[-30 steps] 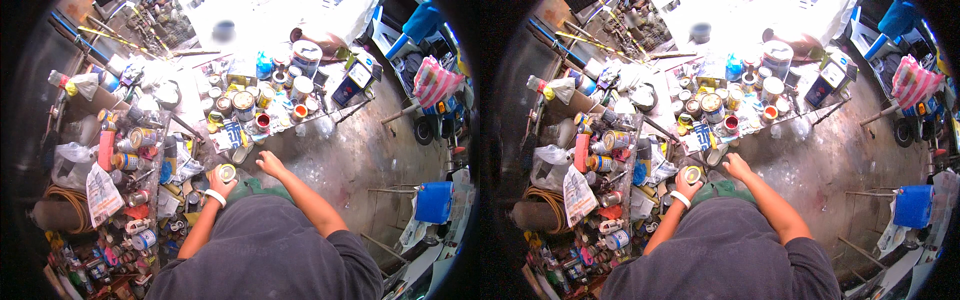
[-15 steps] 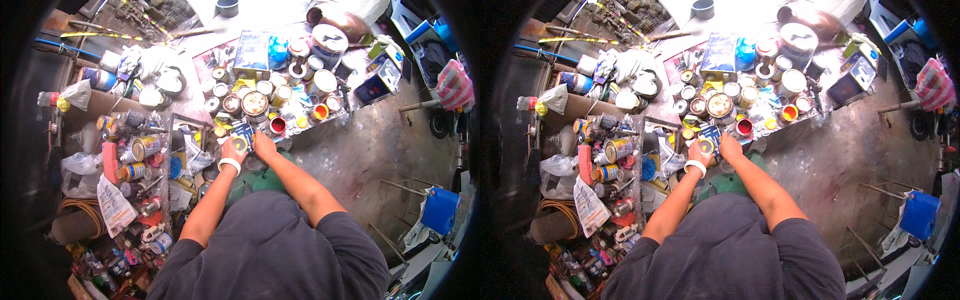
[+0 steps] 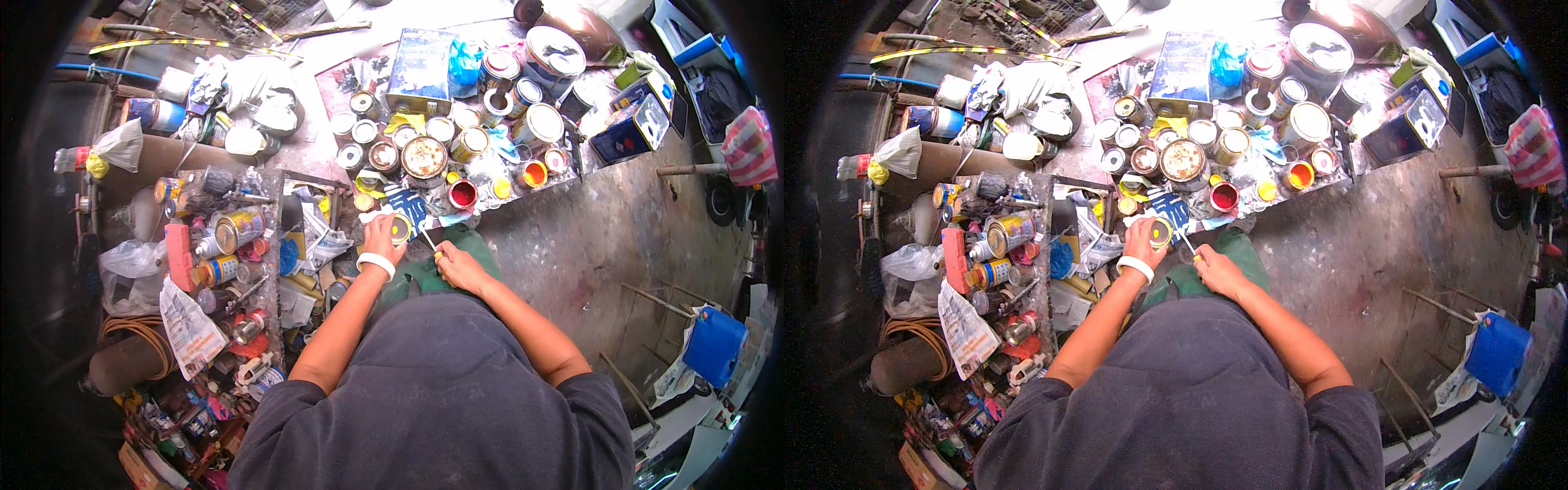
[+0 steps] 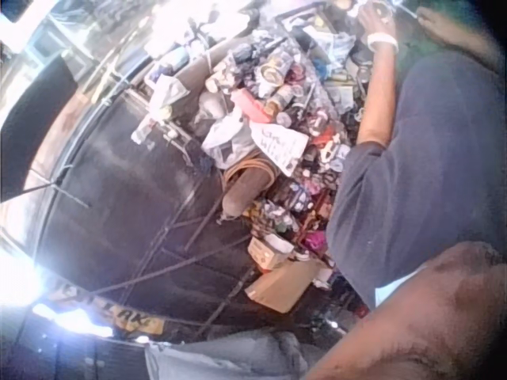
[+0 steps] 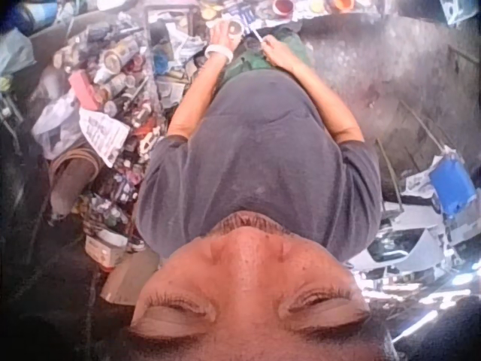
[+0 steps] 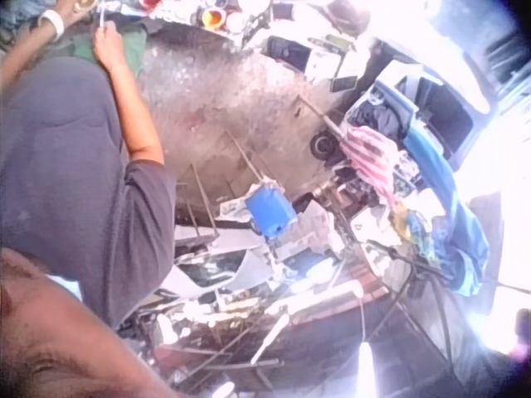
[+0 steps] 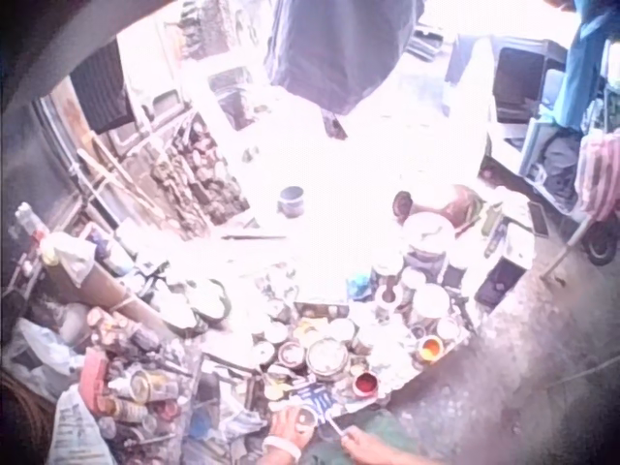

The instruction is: The person opens a small paint can using a flat tool, pours liquid from a small tin into another container, and stirs paint inside multiple cans using a flat metal stirrer.

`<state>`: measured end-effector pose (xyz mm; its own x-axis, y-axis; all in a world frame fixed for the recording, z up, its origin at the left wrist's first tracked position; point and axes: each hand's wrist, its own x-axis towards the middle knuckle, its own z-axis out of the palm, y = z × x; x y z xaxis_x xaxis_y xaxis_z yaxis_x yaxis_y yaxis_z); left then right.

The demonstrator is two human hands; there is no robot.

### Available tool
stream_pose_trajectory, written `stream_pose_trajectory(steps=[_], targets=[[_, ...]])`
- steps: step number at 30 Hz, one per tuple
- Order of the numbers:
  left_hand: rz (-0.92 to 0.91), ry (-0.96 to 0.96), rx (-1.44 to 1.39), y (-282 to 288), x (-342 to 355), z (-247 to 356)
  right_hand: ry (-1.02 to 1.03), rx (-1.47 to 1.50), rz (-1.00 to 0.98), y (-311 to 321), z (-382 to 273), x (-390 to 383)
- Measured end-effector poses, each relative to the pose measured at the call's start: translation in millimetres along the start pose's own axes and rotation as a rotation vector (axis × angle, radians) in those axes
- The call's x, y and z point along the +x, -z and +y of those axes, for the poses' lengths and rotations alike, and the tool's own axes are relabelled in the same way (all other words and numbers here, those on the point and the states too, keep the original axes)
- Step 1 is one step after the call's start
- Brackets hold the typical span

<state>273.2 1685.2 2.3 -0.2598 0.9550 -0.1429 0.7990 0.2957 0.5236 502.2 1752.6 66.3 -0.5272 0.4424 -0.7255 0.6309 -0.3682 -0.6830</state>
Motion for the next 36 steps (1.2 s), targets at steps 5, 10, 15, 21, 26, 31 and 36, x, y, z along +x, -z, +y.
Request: stream_pose_trajectory(steps=[5,10,15,21,26,31,36], targets=[[-0.098,0.107,0.062,9.1,0.6,20.1,0.172,-0.263,0.121,-12.8,-1.7,-5.7],[-0.108,0.077,0.111,11.4,-5.5,21.1,0.204,-0.351,0.216,-20.4,5.5,-3.3],[-0.117,0.051,0.163,17.6,-6.4,22.7,0.240,-0.360,0.197,-20.9,2.8,-9.4],[-0.137,0.075,0.226,13.3,-1.9,22.4,0.273,-0.340,0.207,-26.0,1.8,-10.4],[-0.236,0.136,0.296,21.3,10.1,35.0,0.309,-0.378,0.224,-28.8,5.3,-0.1],[-0.240,0.182,0.278,19.0,12.1,39.7,0.277,-0.282,0.175,-30.9,12.1,4.7],[-0.160,0.068,0.310,13.2,14.0,29.8,0.425,-0.236,0.206,-28.0,40.4,13.7]])
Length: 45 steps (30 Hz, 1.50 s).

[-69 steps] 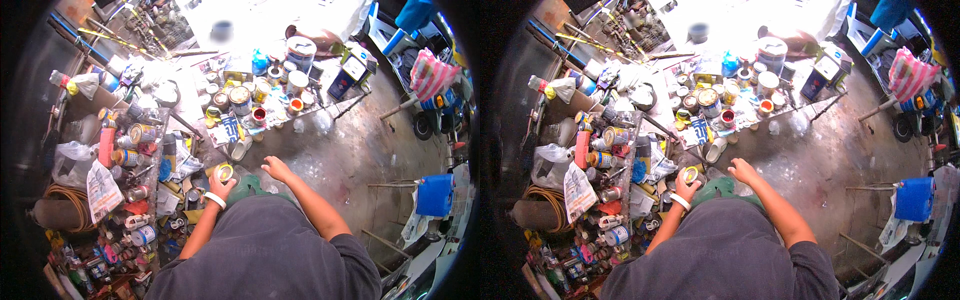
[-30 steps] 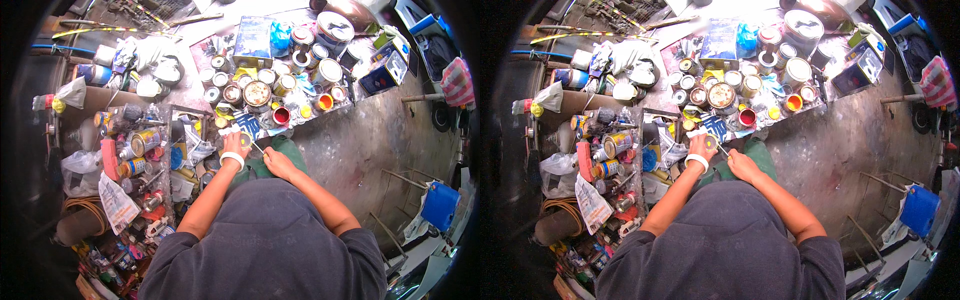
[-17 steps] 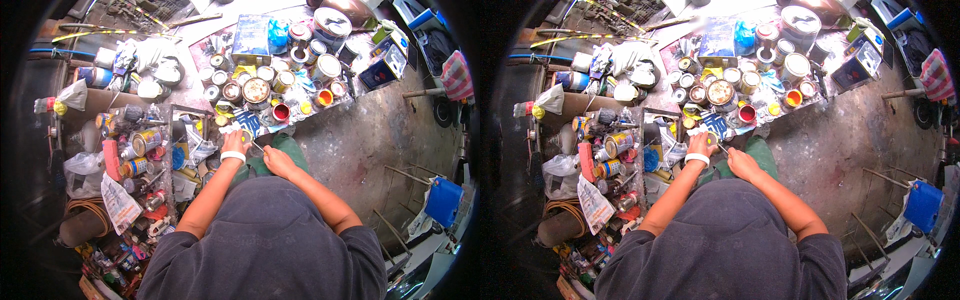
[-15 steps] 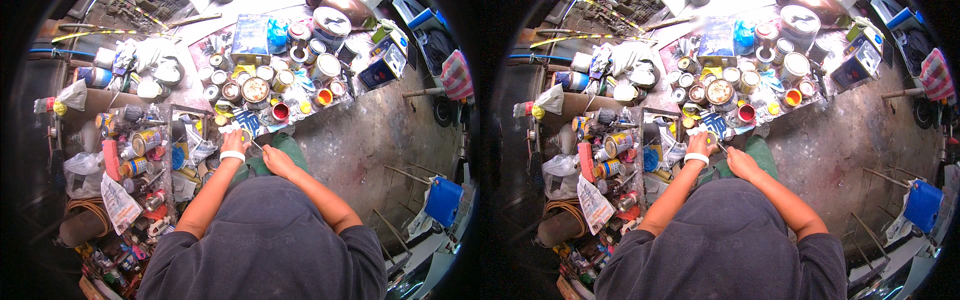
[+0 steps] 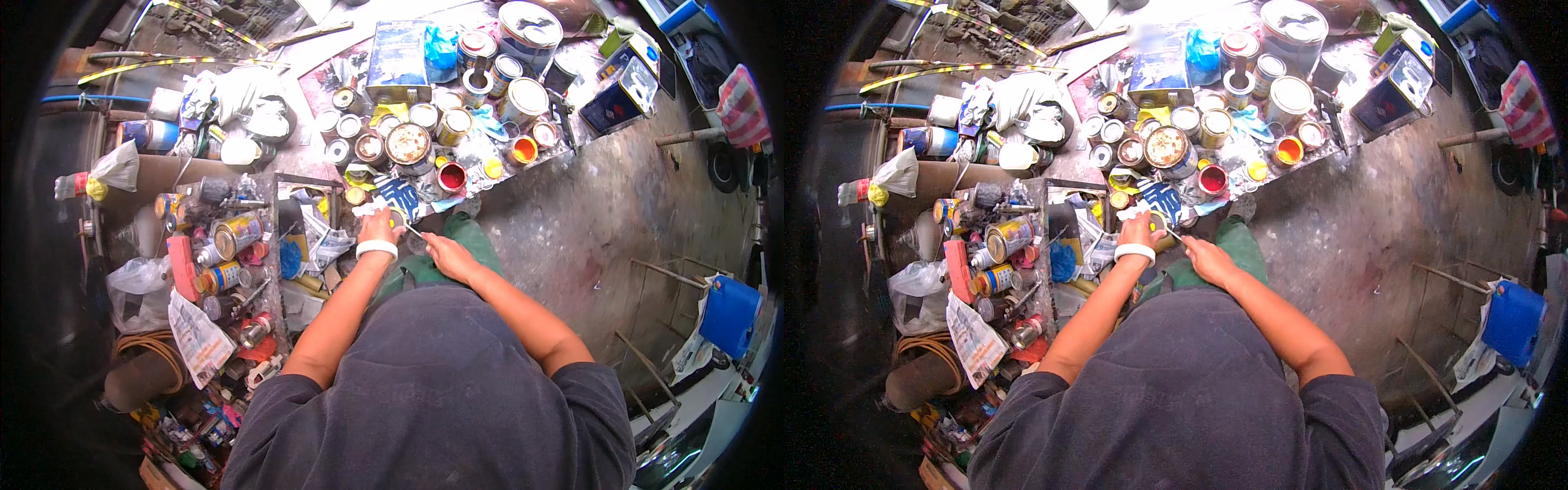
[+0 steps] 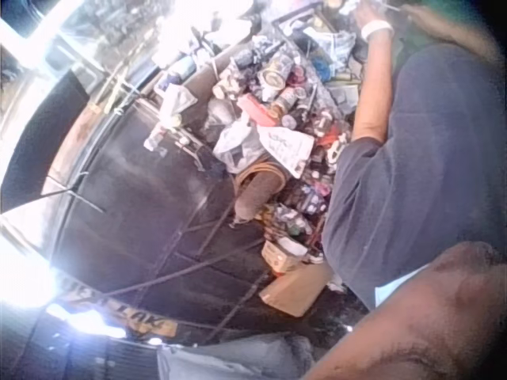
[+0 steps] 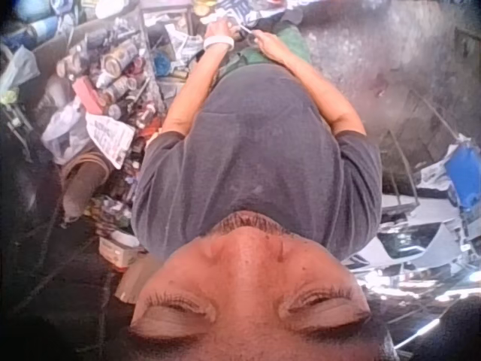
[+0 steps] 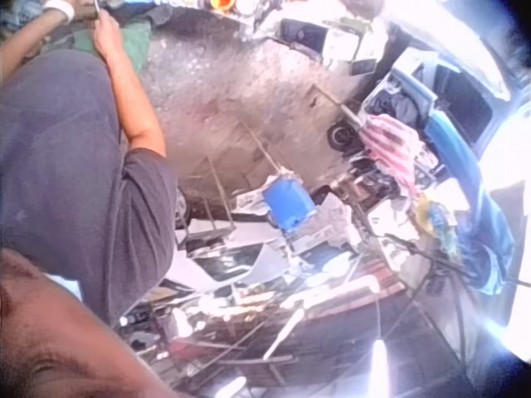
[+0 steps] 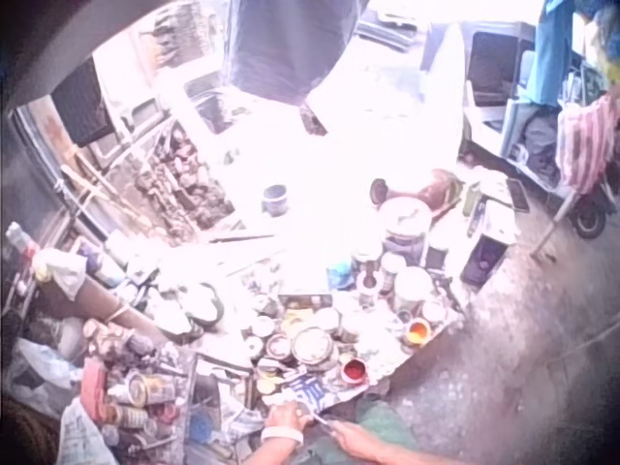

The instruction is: The person opens a small paint can using a flat tool, pours liquid from a small tin into another container, and stirs paint inside multiple cans using a flat metal stirrer.

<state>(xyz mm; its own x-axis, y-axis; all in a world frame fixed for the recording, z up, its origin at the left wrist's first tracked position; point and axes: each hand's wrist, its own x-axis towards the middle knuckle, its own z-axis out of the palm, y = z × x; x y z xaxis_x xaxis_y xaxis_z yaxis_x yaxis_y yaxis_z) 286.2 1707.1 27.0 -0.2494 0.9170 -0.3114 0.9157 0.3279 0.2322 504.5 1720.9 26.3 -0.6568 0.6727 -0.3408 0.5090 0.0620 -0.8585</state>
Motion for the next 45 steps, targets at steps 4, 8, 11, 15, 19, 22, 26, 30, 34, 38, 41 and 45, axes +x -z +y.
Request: stream_pose_trajectory(steps=[4,8,11,15,19,22,26,30,34,38,41,45], targets=[[-0.012,0.002,0.005,-1.0,0.8,-0.5,-0.047,0.004,-0.009,-9.7,1.6,-3.5],[-0.043,0.018,0.015,-1.3,1.8,0.1,-0.046,-0.010,-0.014,-19.9,13.8,0.9],[-0.026,0.015,0.021,-4.1,2.1,-0.5,0.063,-0.212,-0.012,-5.4,35.3,6.1],[-0.013,0.013,0.022,-8.1,3.9,-5.3,0.163,-0.419,0.036,0.3,42.8,9.5],[-0.057,0.038,-0.114,-15.4,6.7,-26.7,0.042,-0.281,0.143,4.8,26.5,5.4],[-0.198,0.105,-0.393,-9.0,10.4,-46.5,0.040,-0.263,0.315,-3.6,21.2,26.6],[-0.381,0.218,-1.109,3.1,15.1,-58.2,0.154,-0.325,0.410,-6.1,23.1,76.7],[-0.342,0.203,-1.199,-3.4,8.8,-77.1,0.188,-0.388,0.377,-8.9,5.7,77.6],[-0.349,0.257,-1.360,-22.6,4.7,-99.3,0.272,-0.345,0.281,-23.7,-1.4,63.3],[-0.338,0.302,-1.640,-18.1,-3.9,-92.5,0.208,-0.238,0.186,-34.6,-4.8,74.3],[-0.290,0.364,-1.742,-16.2,-12.2,-97.2,0.205,-0.218,0.159,-38.3,-7.7,79.5],[-0.303,0.369,-1.919,-3.7,-23.9,-97.1,0.263,-0.138,0.289,-36.4,-10.7,66.7]])
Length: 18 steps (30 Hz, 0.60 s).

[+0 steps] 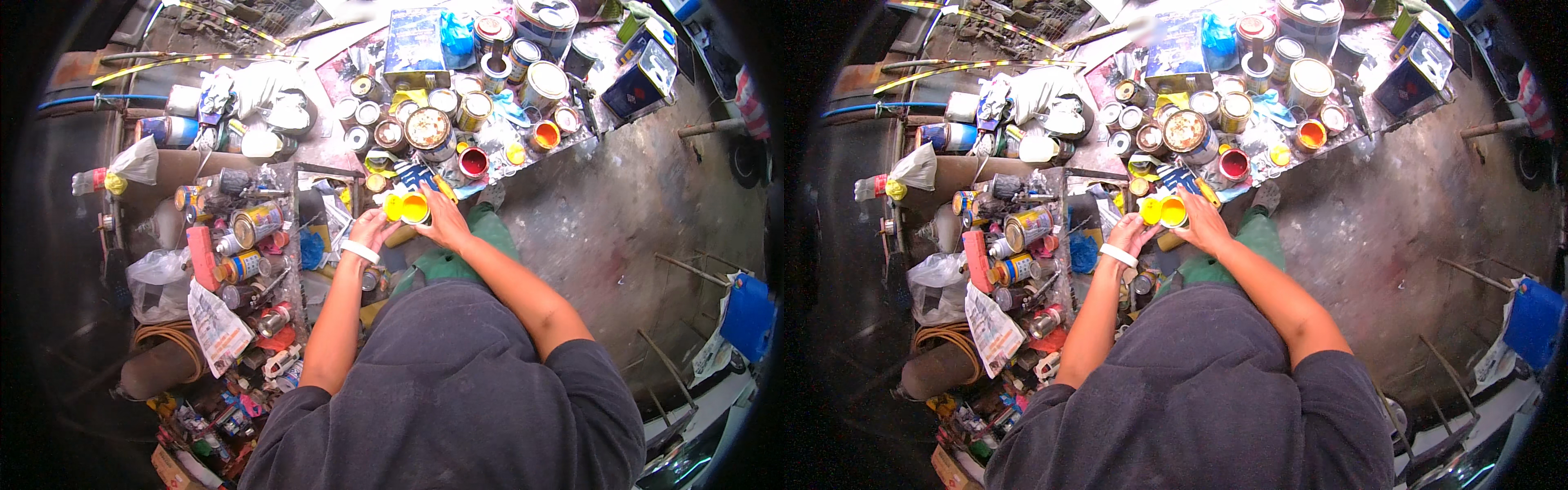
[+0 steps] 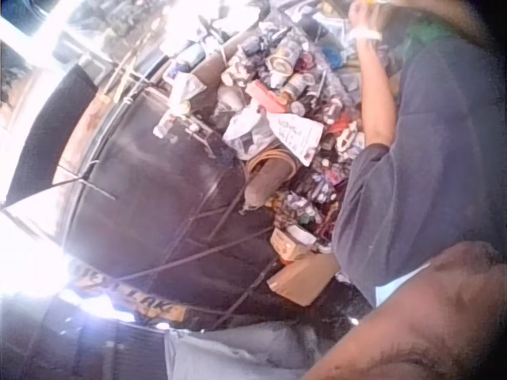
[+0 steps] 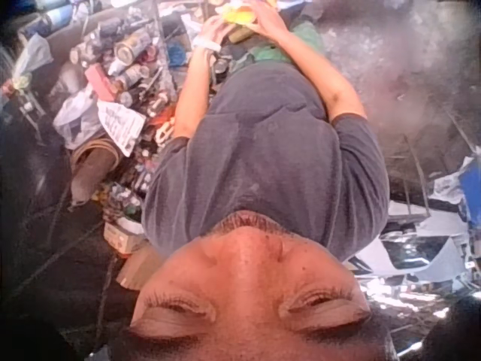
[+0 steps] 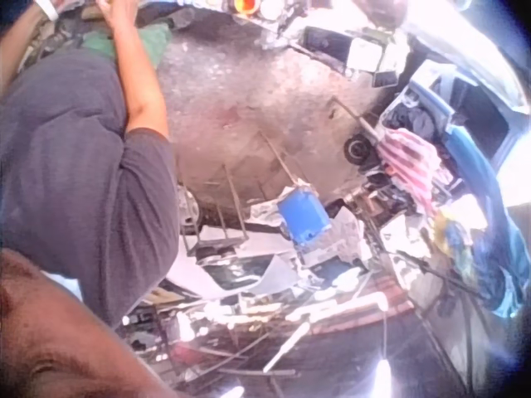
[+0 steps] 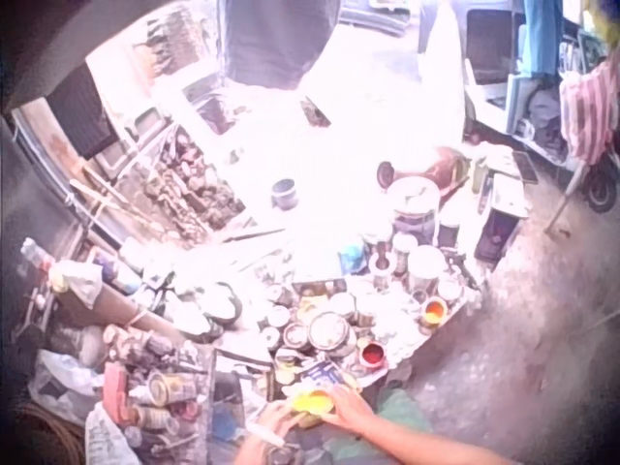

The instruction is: The person opens a small paint can using a flat tool, pours liquid from a small tin into another container, and stirs paint inside multiple cans using a flat metal stirrer.

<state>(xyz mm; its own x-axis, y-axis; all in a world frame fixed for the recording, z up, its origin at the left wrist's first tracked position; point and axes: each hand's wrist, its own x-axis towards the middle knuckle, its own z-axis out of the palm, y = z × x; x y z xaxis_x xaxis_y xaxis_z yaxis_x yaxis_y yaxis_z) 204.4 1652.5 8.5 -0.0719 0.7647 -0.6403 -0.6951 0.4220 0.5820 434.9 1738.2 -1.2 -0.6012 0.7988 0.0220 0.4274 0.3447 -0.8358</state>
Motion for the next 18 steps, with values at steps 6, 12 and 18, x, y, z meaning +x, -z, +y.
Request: stream_pose_trajectory(steps=[6,12,18], targets=[[-0.227,-0.080,-0.180,-28.4,-20.1,3.8,0.025,0.056,0.113,46.8,-33.0,-12.2],[-0.291,-0.095,-0.236,-64.5,-28.2,-1.9,-0.005,0.002,0.137,84.4,-50.9,-17.5],[-0.337,-0.054,-0.260,-66.9,-31.9,-17.3,-0.045,-0.031,0.111,107.1,-50.3,-39.1]])
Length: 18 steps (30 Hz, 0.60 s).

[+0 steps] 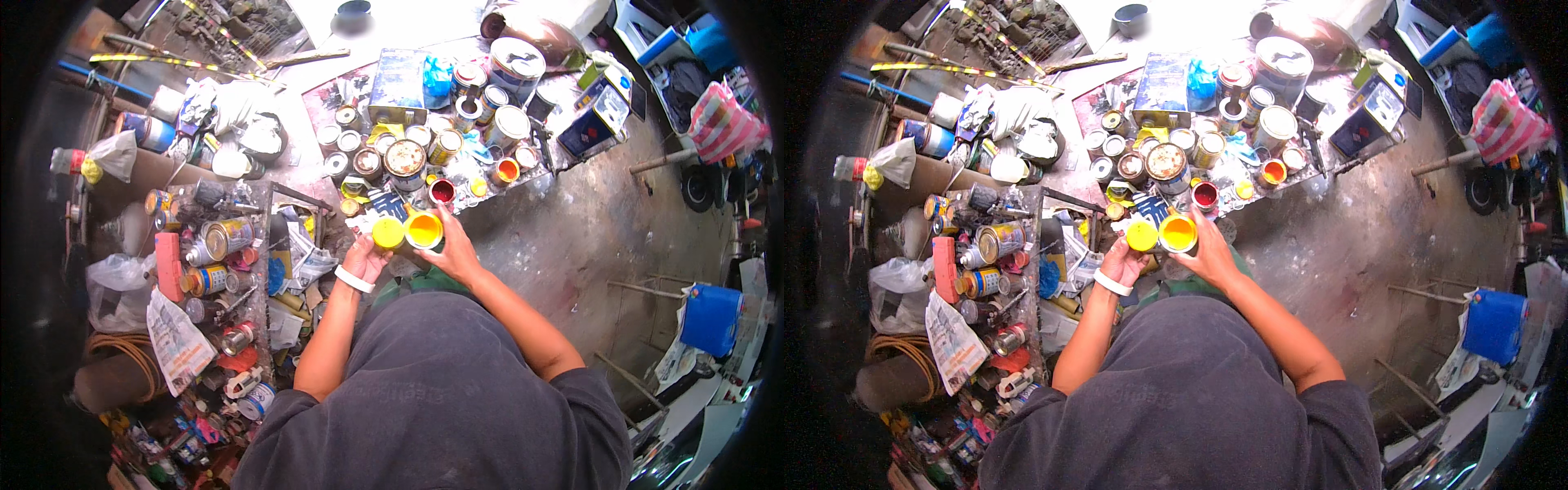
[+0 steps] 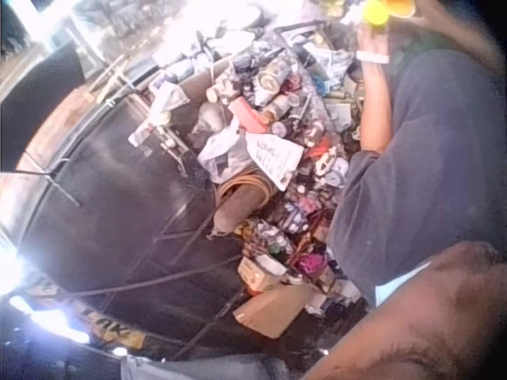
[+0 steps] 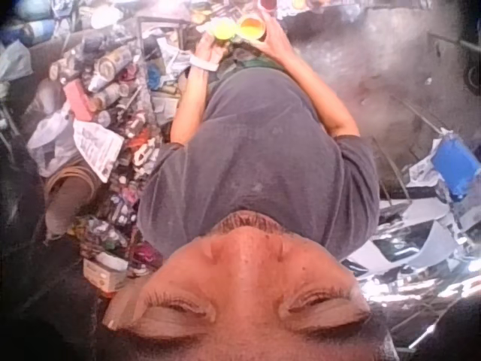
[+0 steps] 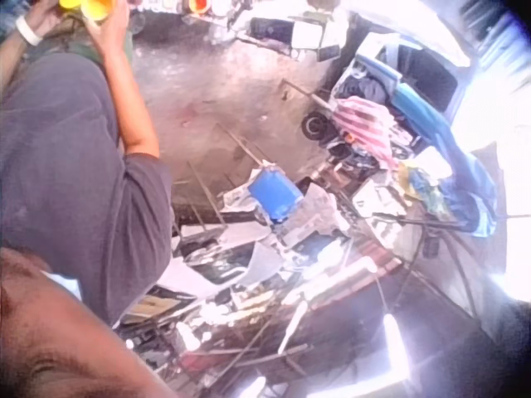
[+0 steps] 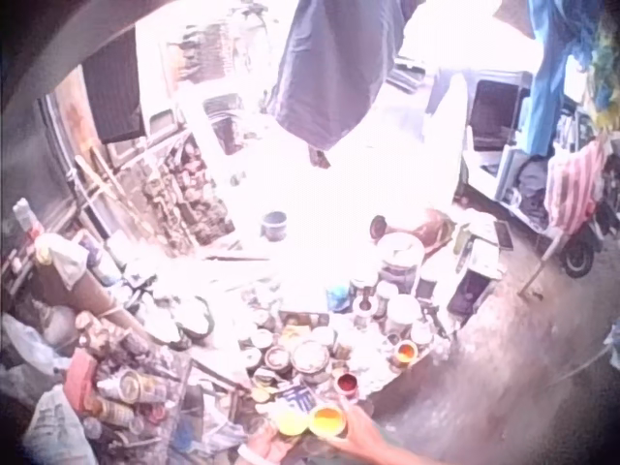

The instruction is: The person opens a small paint can using a flat tool, pours liquid from a small tin into another container, and stirs paint inside multiple cans using a flat metal stirrer.

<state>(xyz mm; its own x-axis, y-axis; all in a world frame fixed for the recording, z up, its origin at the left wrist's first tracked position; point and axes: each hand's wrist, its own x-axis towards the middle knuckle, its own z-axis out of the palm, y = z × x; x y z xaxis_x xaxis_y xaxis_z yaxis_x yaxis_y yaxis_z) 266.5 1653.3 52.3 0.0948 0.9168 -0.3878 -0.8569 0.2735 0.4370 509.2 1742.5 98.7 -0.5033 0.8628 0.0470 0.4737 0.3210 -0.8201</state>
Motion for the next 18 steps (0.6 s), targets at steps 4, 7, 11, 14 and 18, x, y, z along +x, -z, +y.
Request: stream_pose_trajectory(steps=[4,7,11,14,18], targets=[[0.076,0.044,-0.044,54.8,-2.7,-15.5,-0.065,-0.074,0.142,27.9,5.5,-15.0],[0.237,0.042,-0.042,102.4,-0.9,-32.8,-0.072,-0.054,0.168,40.5,-7.7,-15.1],[0.444,0.041,-0.015,114.4,19.6,-40.3,-0.052,-0.046,0.141,51.7,-10.1,-26.8],[0.553,0.042,0.001,129.2,29.1,-43.9,-0.099,-0.055,0.158,61.2,-14.8,-29.8],[0.691,0.052,0.112,136.0,38.8,-48.6,-0.052,-0.043,0.117,60.8,-14.4,-38.5]])
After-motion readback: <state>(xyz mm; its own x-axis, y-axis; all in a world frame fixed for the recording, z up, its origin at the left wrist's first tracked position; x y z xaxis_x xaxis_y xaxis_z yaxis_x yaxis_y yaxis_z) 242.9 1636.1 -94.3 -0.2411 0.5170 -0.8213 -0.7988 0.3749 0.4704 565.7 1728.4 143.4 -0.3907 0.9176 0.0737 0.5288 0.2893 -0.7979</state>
